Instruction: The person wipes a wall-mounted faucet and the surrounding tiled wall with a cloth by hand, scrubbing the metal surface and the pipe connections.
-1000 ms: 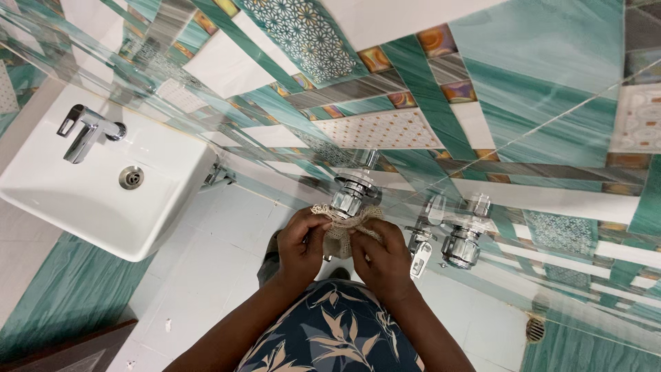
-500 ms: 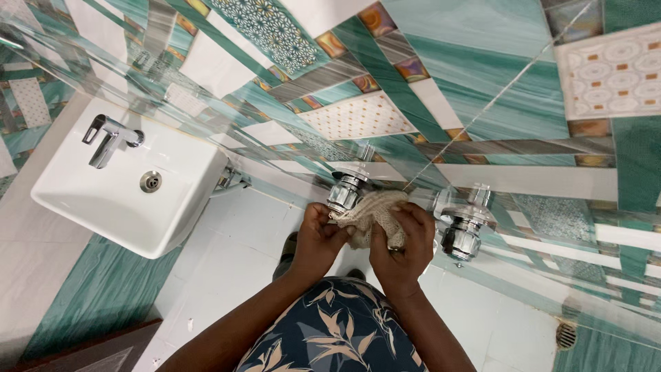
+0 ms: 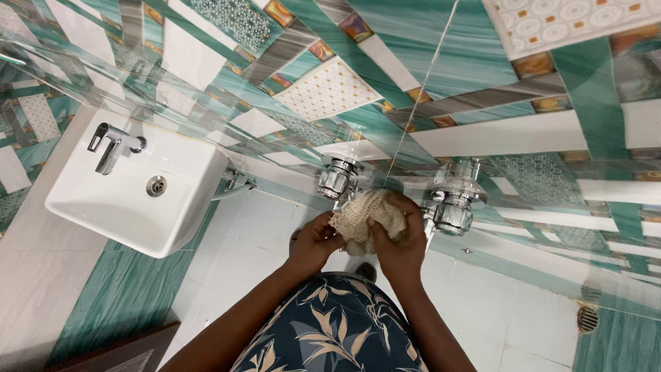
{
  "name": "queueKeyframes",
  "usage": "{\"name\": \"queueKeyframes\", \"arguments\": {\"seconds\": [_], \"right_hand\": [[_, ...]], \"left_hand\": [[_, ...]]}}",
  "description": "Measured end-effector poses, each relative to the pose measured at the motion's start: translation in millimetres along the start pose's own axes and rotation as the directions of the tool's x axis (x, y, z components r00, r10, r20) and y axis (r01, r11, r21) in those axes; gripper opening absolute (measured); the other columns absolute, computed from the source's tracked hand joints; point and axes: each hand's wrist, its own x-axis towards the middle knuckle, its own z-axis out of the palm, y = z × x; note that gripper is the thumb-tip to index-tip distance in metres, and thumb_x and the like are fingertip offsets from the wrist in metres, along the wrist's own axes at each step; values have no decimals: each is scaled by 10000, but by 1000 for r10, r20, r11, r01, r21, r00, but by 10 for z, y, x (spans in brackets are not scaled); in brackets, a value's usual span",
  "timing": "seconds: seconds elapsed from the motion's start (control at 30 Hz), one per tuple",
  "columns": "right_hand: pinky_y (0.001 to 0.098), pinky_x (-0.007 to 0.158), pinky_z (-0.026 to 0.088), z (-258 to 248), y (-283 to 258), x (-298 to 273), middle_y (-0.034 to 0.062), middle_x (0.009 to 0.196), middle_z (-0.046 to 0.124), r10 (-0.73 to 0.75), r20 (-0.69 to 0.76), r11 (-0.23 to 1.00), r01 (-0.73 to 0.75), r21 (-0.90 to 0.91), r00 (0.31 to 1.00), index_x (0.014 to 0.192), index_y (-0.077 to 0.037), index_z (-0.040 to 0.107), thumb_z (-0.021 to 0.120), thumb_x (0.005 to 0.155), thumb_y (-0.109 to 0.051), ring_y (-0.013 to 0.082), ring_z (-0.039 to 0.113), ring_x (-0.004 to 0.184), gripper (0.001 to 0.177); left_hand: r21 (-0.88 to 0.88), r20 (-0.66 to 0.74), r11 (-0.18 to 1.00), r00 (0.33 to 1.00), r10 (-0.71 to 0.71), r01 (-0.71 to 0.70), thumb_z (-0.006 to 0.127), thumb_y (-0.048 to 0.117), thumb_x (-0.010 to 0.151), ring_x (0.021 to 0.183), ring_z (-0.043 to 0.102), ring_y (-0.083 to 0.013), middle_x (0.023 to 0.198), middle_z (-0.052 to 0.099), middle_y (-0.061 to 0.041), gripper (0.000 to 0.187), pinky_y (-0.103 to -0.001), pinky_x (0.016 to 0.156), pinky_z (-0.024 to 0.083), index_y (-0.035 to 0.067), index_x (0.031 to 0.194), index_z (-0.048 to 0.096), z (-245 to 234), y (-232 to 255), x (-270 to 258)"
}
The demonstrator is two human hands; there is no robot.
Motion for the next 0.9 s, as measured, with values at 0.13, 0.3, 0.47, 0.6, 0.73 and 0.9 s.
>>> {"name": "queueKeyframes", "arguments": {"seconds": [0.13,0.3,0.47,0.6,0.73,0.9], "right_hand": [[406,1053,520,-116,61,-200,139,1355,613,452,92,752,-435,495,887,1385,-35,491,696,945,-121,266,598,1258,493],[345,949,564,-2,3,-368,138,1321,636,655,196,593,-657,466,730,1482,-112,435,583,985,-242,232,632,1202,535],[310,745,577,115,57,-310,129,1185,701,630,47,705,-597,382,775,1385,-91,562,651,955,-169,192,686,987,446],[314,681,519,323,65,-118,178,1052,711,506,-127,862,-496,109,853,1293,-73,636,674,1009,-145,183,646,849,295],[338,784,583,868,37,-21,151,1140,702,121,-129,973,-143,-183,984,1268,-43,597,699,979,-122,215,701,961,317],[462,763,557,1226,34,77,214,1097,662,-31,-50,792,-7,-611,998,1142,-41,655,751,859,-159,407,681,933,321]], "left_hand": [[159,111,986,992,-59,41,705,-47,876,1095,692,-161,1215,713,-66,533,-315,968,577,45,1380,557,268,386,-119],[456,270,886,962,-47,-84,771,25,812,1143,686,-251,1476,545,-99,520,-381,987,565,10,1307,611,370,763,-175],[575,394,802,914,-98,-162,765,140,900,1075,721,-263,1312,668,-126,315,-379,920,586,33,1187,693,213,784,-200],[583,-39,811,998,-39,54,736,217,914,857,762,-240,1086,768,-102,279,-363,759,633,62,1144,706,-130,668,-124],[666,-121,745,981,151,-32,773,181,837,815,739,-242,1065,713,-118,409,-366,683,599,51,1204,647,-524,422,108],[583,-32,795,982,-187,170,677,57,860,767,743,-218,891,769,-105,240,-365,678,574,-10,1086,722,-634,107,388]]}}
